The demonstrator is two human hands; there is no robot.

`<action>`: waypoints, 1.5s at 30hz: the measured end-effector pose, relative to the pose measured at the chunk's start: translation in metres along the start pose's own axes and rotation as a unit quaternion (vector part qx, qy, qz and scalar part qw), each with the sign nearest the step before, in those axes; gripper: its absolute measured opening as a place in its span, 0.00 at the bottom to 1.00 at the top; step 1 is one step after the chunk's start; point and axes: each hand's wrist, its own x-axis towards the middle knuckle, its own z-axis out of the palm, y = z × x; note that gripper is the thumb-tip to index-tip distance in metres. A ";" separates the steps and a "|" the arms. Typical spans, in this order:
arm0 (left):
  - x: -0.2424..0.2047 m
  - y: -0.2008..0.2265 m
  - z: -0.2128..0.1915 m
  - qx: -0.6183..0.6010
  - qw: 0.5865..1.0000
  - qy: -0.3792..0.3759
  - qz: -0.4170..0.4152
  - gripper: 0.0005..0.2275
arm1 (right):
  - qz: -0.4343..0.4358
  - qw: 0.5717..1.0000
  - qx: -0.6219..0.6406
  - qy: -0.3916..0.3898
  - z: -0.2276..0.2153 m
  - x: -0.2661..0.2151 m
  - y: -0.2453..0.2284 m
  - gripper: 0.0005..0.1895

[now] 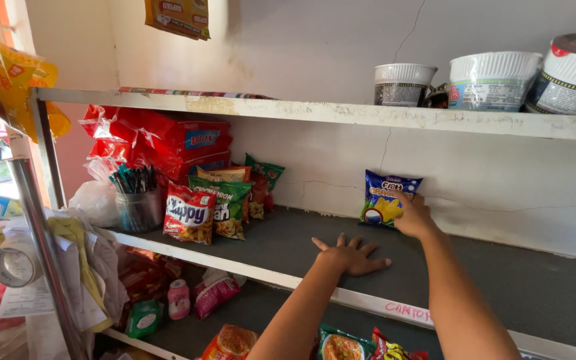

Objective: Restocking various snack bags and instant noodles from a floor basket onto store shelves.

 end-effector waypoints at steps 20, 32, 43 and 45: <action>0.004 -0.002 0.002 -0.003 1.000 -0.002 0.000 0.39 | -0.016 0.999 0.022 0.025 -0.014 -0.009 -0.012 0.39; 0.010 -0.015 0.014 -0.014 1.000 0.007 0.006 0.36 | -0.159 0.977 0.061 0.128 -0.032 -0.062 -0.047 0.17; -0.148 -0.020 0.078 -0.063 0.935 0.310 0.160 0.17 | -0.399 0.875 0.140 0.234 -0.090 -0.294 -0.073 0.13; -0.193 -0.005 0.100 -0.068 0.864 0.420 0.269 0.17 | -0.319 0.904 0.168 0.230 -0.081 -0.342 -0.058 0.12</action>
